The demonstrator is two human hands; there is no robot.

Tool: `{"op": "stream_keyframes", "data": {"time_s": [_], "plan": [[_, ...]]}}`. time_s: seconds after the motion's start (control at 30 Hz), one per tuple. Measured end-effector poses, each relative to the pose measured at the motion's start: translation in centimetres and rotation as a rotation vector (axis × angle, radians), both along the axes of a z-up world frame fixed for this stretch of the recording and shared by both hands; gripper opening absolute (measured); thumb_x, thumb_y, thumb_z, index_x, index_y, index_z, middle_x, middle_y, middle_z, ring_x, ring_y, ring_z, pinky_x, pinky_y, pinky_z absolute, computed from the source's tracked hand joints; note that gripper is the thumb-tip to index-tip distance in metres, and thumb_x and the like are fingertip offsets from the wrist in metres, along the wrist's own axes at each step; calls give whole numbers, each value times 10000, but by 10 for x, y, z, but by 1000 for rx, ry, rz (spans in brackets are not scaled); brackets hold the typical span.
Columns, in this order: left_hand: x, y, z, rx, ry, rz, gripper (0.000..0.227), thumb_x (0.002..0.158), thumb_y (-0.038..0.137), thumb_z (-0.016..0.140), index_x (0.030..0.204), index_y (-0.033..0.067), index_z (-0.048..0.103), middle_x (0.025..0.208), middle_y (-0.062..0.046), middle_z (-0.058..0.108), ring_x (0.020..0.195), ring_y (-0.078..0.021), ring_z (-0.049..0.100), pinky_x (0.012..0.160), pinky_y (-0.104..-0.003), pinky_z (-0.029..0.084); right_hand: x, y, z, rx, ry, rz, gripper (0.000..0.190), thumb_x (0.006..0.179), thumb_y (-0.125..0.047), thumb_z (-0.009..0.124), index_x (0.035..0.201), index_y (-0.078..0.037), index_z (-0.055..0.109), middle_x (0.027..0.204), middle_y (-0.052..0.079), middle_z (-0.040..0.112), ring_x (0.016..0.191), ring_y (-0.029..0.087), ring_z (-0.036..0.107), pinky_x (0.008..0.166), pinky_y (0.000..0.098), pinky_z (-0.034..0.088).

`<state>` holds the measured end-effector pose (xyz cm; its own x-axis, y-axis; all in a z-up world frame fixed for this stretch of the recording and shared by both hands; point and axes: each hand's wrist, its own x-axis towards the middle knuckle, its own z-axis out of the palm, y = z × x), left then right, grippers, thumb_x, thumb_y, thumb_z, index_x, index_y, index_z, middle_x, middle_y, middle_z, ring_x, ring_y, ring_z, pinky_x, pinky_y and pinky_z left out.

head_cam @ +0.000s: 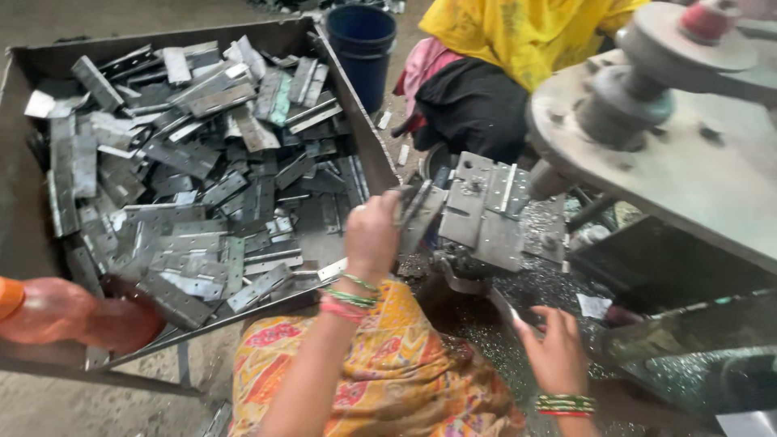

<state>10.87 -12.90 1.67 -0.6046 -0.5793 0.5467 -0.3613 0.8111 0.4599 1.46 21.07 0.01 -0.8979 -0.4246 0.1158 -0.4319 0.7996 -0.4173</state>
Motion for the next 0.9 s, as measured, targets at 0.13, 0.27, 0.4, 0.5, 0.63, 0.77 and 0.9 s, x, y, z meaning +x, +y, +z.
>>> {"op": "stream_keyframes", "data": {"time_s": [0.13, 0.27, 0.4, 0.5, 0.63, 0.77, 0.9], "plan": [[-55, 83, 5, -346, -219, -81, 494, 914, 455, 584, 1178, 48, 678, 1385, -130, 624, 1218, -296, 573, 1122, -589, 320, 9, -3, 10, -65, -36, -18, 438, 858, -395, 722, 1198, -126, 659, 1236, 103, 622, 989, 248, 713, 780, 404, 593], [-60, 138, -12, -166, -270, -255, 602, 973, 539, 504, 1254, 35, 676, 1504, -168, 524, 1418, -311, 438, 1207, -577, 192, 4, -3, 7, -116, -47, 27, 440, 847, -400, 723, 1174, -115, 655, 1213, 103, 625, 980, 247, 709, 798, 393, 594], [-73, 156, -22, -131, -361, -267, 551, 981, 497, 512, 1231, 41, 695, 1524, -162, 506, 1451, -295, 419, 1230, -578, 171, 3, -5, 3, -29, -41, 40, 443, 829, -417, 742, 1158, -130, 665, 1179, 91, 647, 990, 278, 697, 847, 417, 564], [-93, 148, -21, -72, -349, -244, 487, 1014, 438, 507, 1231, 41, 685, 1506, -162, 510, 1452, -304, 415, 1214, -586, 181, 1, 0, -2, -42, -69, 68, 463, 838, -431, 737, 1170, -120, 650, 1178, 109, 652, 998, 298, 693, 849, 426, 555], [-109, 139, -17, -51, -422, -264, 477, 888, 310, 566, 1281, 55, 659, 1513, -137, 507, 1421, -292, 437, 1179, -566, 224, -4, 10, -34, 80, -91, 83, 510, 809, -418, 744, 1213, -138, 609, 1170, 120, 673, 978, 322, 707, 801, 432, 583], [-113, 128, -21, -198, -341, -181, 415, 907, 249, 549, 1269, 85, 667, 1509, -107, 524, 1422, -279, 457, 1205, -539, 246, 22, 20, -106, 322, -341, 46, 591, 886, -429, 686, 1323, -80, 492, 978, 148, 737, 841, 310, 772, 716, 411, 636], [-114, 119, -28, -86, -356, -288, 403, 947, 303, 509, 1231, 76, 683, 1545, -113, 504, 1440, -278, 441, 1246, -503, 221, 20, 28, -145, 409, -366, 54, 729, 901, -443, 699, 1413, -26, 389, 841, 190, 758, 831, 370, 770, 727, 459, 629]]}}
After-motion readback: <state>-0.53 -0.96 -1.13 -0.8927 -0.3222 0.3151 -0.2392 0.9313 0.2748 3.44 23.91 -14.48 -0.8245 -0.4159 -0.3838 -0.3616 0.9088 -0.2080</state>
